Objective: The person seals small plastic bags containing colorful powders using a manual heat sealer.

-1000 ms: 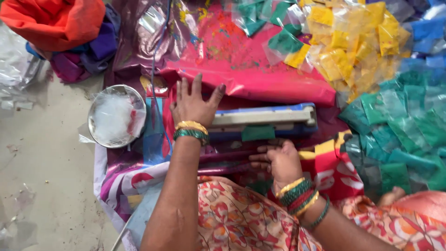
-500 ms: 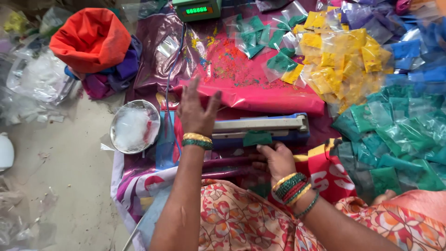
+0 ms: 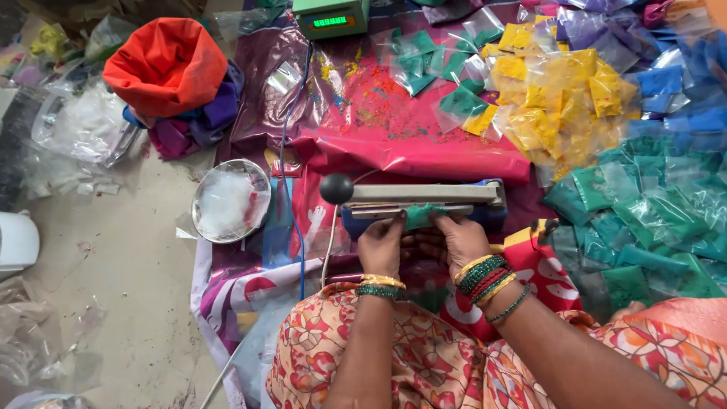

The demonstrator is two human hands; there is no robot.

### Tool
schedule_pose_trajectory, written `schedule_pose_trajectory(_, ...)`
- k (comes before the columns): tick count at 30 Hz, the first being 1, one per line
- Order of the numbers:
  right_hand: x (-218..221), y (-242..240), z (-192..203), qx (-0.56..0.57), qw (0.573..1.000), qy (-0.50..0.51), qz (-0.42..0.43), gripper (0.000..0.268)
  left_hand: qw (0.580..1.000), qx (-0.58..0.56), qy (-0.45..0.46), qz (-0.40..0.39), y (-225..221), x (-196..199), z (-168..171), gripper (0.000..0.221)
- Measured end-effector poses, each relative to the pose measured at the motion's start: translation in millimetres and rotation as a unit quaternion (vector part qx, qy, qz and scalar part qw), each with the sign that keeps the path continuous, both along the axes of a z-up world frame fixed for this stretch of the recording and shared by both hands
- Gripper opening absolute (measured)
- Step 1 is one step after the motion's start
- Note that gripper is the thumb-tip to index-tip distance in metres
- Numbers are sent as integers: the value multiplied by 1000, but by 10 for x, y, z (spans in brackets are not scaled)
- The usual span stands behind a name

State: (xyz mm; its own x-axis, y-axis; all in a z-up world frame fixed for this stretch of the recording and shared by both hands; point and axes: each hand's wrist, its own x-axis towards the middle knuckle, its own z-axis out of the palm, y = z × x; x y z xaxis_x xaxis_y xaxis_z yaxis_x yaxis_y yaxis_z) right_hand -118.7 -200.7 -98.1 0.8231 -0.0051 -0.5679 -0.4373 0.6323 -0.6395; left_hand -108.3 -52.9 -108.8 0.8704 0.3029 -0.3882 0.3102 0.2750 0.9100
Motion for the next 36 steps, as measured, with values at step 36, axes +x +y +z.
schedule_pose_trajectory(36,-1024,-311,523,-57,987,-151,18,23,980,-152,-83,-99,11,-1062,304,7)
